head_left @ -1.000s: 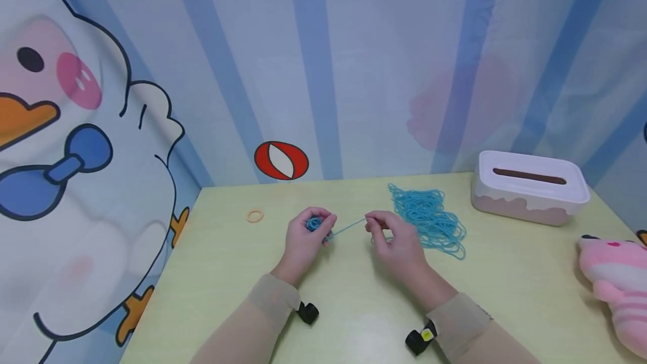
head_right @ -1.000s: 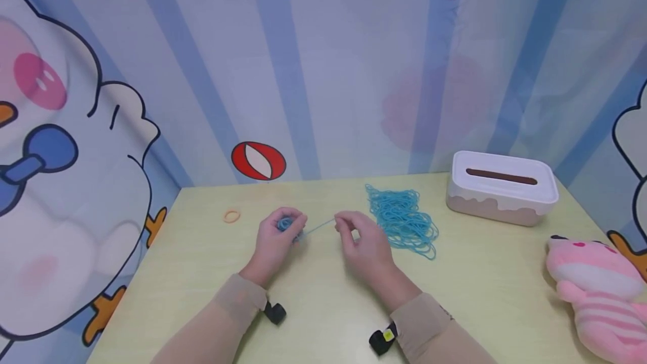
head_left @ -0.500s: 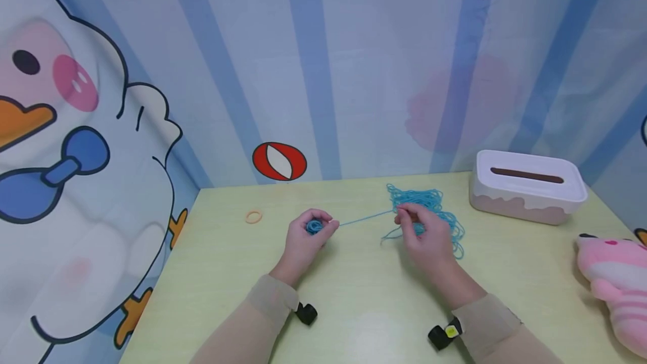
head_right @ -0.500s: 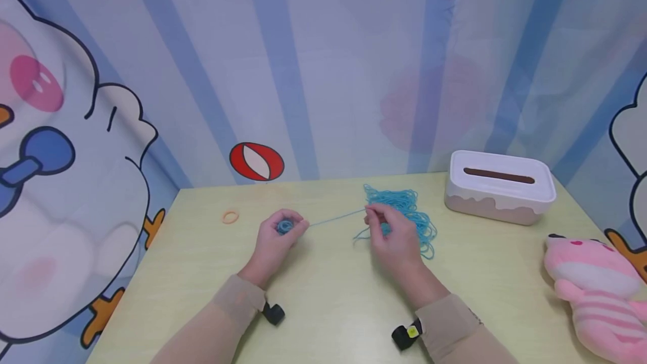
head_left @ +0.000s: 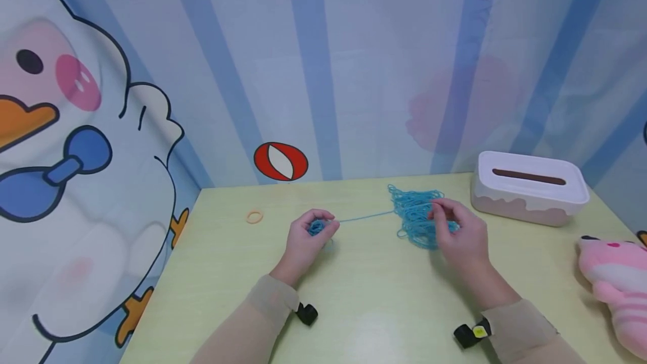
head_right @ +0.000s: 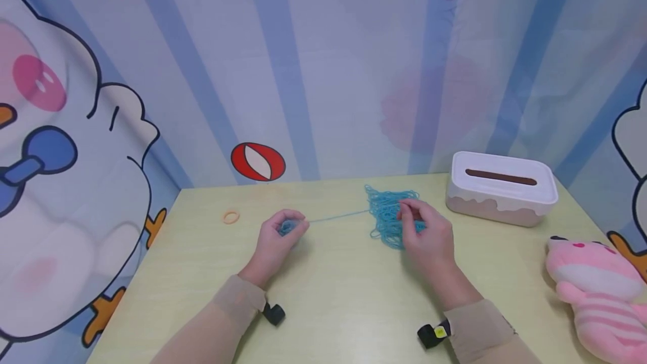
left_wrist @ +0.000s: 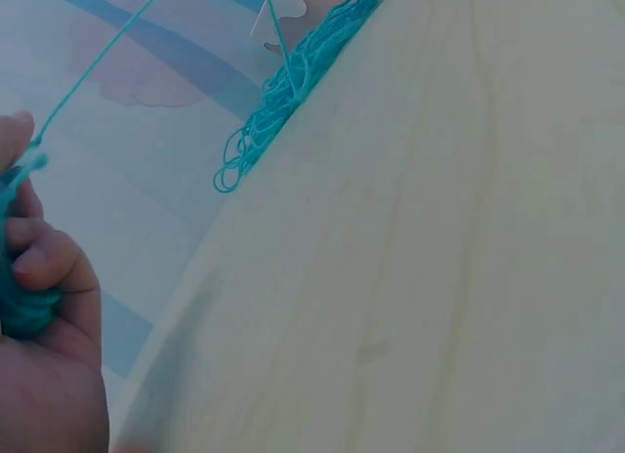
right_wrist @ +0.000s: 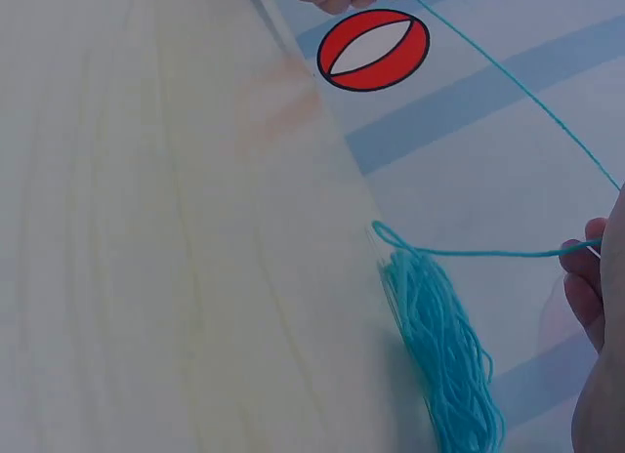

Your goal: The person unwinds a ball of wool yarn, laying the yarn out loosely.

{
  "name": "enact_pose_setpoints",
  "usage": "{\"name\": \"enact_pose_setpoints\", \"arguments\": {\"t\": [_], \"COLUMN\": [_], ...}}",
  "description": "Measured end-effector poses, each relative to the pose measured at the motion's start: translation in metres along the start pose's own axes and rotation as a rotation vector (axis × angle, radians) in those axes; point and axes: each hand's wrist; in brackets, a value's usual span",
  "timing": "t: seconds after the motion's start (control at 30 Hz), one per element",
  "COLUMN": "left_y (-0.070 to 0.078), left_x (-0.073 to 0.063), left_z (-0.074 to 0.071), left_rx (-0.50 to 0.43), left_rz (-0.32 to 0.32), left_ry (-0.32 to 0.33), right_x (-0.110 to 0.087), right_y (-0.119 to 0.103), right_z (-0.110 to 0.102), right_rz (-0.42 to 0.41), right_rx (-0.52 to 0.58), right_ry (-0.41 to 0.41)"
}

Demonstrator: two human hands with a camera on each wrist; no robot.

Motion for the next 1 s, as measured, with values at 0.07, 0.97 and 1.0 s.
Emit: {"name": "enact_pose_setpoints", "arguments": {"t": [0.07, 0.97, 1.0], "left_y": [0.001, 0.005, 0.004], "left_x": [0.0, 0.0, 0.0], "left_z": [0.001, 0.001, 0.001], "left_rx": [0.002, -0.139, -0.137], "left_rz": [-0.008, 0.016, 0.017], "left_ry": [0.002, 0.038, 0.04], "right_x": [-0.001, -0.008, -0.008], "right_y": [0.004, 0.002, -0.005], "right_z": [-0.007, -0.023, -0.015], "right_rz": [0.042, 0.139, 0.076], "right_rx": [-0.028, -0.244, -0.22], "right_ry": [-0.007, -0.299, -0.31]}}
Point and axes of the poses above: each hand's wrist, its own x-axis towards the middle knuckle, its own z-axis out of the palm, y = z × x, and after that the axes turned 10 degrees about -y, right-handed
